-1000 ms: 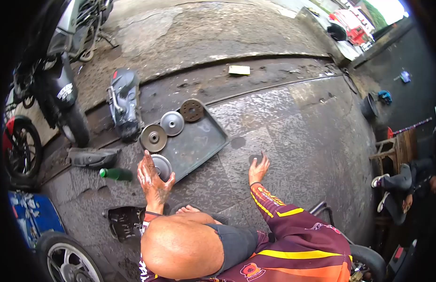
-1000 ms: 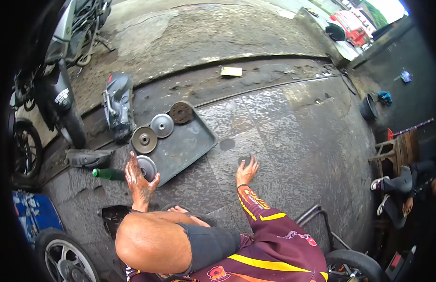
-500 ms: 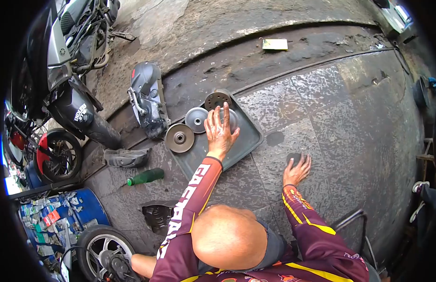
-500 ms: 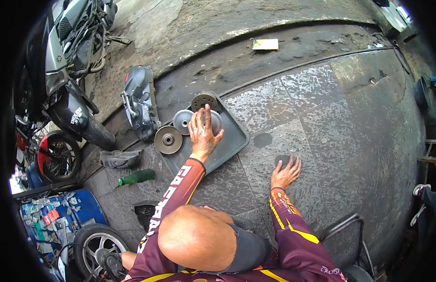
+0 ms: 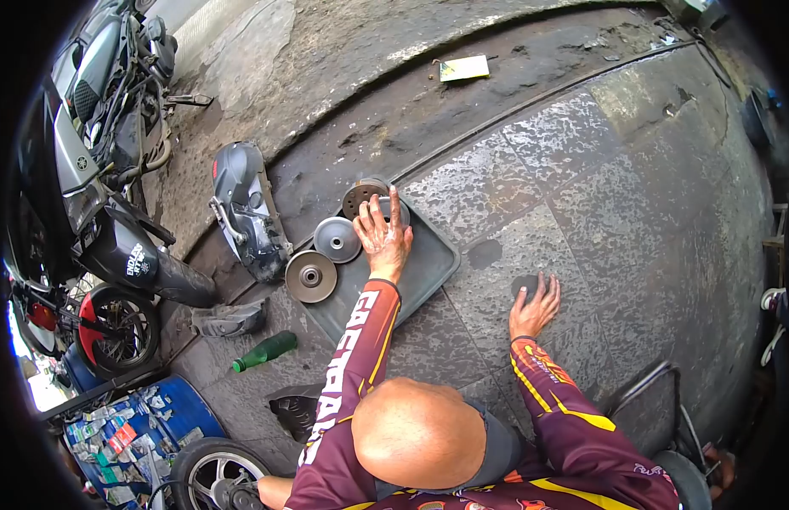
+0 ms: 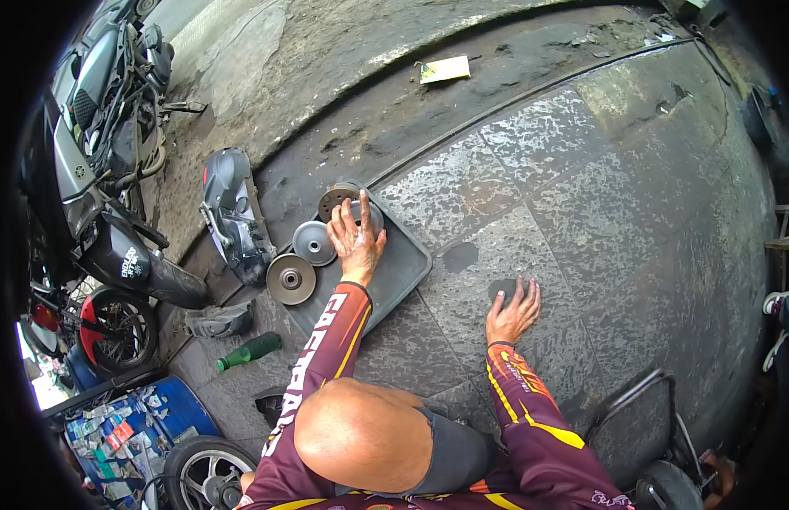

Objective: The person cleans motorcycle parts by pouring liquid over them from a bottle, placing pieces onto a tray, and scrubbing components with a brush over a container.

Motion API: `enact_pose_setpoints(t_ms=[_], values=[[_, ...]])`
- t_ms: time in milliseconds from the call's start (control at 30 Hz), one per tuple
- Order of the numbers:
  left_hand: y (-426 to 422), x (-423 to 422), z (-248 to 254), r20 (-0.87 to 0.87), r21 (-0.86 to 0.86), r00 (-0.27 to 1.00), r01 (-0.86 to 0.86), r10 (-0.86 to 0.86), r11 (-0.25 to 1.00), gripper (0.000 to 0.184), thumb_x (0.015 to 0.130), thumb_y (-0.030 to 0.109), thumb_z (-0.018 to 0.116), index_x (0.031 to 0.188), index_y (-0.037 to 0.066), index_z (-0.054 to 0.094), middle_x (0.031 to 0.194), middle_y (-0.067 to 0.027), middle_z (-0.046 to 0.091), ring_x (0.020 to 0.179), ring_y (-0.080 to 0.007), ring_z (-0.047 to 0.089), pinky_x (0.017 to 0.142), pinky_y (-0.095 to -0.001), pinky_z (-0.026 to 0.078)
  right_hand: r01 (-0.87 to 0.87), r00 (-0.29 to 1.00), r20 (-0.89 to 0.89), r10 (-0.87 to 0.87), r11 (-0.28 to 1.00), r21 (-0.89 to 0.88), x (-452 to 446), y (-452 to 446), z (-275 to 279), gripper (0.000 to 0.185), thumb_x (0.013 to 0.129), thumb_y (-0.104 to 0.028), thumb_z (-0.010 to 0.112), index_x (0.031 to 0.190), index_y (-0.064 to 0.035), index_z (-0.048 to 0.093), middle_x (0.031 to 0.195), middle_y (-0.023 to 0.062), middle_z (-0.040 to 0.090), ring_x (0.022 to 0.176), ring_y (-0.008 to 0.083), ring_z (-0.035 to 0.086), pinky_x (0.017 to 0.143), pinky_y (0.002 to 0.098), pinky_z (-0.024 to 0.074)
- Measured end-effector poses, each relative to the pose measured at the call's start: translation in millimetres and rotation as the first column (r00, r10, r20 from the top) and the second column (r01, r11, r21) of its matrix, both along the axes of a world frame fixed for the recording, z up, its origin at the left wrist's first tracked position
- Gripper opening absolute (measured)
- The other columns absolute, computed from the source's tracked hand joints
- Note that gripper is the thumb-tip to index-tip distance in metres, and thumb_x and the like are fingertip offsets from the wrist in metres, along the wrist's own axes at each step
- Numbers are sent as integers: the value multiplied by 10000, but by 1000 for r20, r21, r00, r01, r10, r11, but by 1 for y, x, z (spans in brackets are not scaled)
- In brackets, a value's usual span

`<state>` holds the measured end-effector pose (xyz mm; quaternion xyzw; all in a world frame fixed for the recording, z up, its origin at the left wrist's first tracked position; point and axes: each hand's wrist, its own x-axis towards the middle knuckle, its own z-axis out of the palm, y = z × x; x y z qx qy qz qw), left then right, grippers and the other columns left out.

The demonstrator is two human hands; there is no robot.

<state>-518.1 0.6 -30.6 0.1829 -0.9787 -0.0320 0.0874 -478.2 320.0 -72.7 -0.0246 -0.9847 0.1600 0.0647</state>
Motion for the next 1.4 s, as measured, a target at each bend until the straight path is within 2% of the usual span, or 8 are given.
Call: enact_pose_setpoints(t_ms=[333, 633, 867, 1000, 1100, 1167, 1233, 1400], values=[[4, 25, 27, -81, 61, 994, -66, 71, 996, 1127, 665, 274, 847, 1550, 219, 151, 1479, -168, 302, 1390, -381, 271, 1121, -566, 238, -8, 1000, 2, 8, 1000, 9, 0, -1, 0, 510, 915, -274, 555, 1395, -136, 453, 1466, 114, 382, 1384, 324, 318, 1127, 504, 247], [47, 224, 52, -245, 249, 894, -315, 374, 916, 968, 756, 226, 760, 1531, 103, 192, 1449, -205, 331, 1340, -425, 312, 1098, -543, 292, -87, 994, -57, 89, 995, 40, 3, -1, -7, 454, 954, -317, 513, 1373, -148, 480, 1439, 122, 412, 1365, 319, 344, 1106, 497, 283], [78, 349, 79, -244, 363, 644, -632, 725, 684, 816, 779, 67, 666, 1492, 48, 269, 1387, -213, 401, 1295, -410, 357, 1090, -499, 310, -2, 973, -230, 26, 994, 106, -4, 11, -43, 444, 990, -449, 428, 1315, -168, 539, 1352, 87, 492, 1278, 291, 449, 1014, 487, 381], [59, 391, 86, -360, 466, 283, -771, 889, 434, 727, 792, 54, 558, 1478, 54, 314, 1324, -213, 448, 1213, -394, 416, 1061, -483, 306, -199, 960, -217, 178, 977, -80, -5, -3, -23, 406, 987, -354, 441, 1308, -127, 544, 1314, 96, 527, 1228, 266, 489, 972, 444, 409], [50, 440, 67, -271, 481, 270, -793, 924, 373, 708, 785, 107, 619, 1437, 33, 355, 1282, -218, 470, 1184, -394, 428, 1043, -482, 326, -399, 915, -107, 389, 834, -381, 14, -34, 7, 381, 985, -283, 451, 1302, -96, 547, 1285, 104, 554, 1190, 247, 518, 941, 411, 430], [46, 465, 53, 118, 539, 195, -836, 974, 102, 691, 802, 224, 680, 1411, 34, 416, 1232, -230, 540, 1180, -398, 487, 1016, -475, 383, -432, 840, -8, 542, 660, -614, 39, -61, 46, 365, 983, -235, 458, 1298, -75, 549, 1266, 109, 571, 1165, 234, 538, 920, 389, 443], [39, 472, 41, 330, 501, 223, -865, 917, 30, 654, 789, 272, 709, 1361, 54, 481, 1250, -221, 570, 1176, -378, 541, 998, -453, 417, -388, 729, 70, 681, 495, -777, 70, -90, 83, 351, 982, -188, 465, 1295, -55, 551, 1247, 114, 588, 1140, 222, 558, 900, 368, 457], [28, 480, 32, 349, 590, 249, -807, 903, -6, 439, 729, 250, 724, 1105, 43, 635, 1055, -182, 683, 1003, -350, 654, 889, -418, 496, -309, 364, 73, 929, 194, -931, 147, -186, 149, 323, 979, -69, 481, 1285, -3, 557, 1199, 126, 632, 1078, 190, 607, 848, 313, 492]])
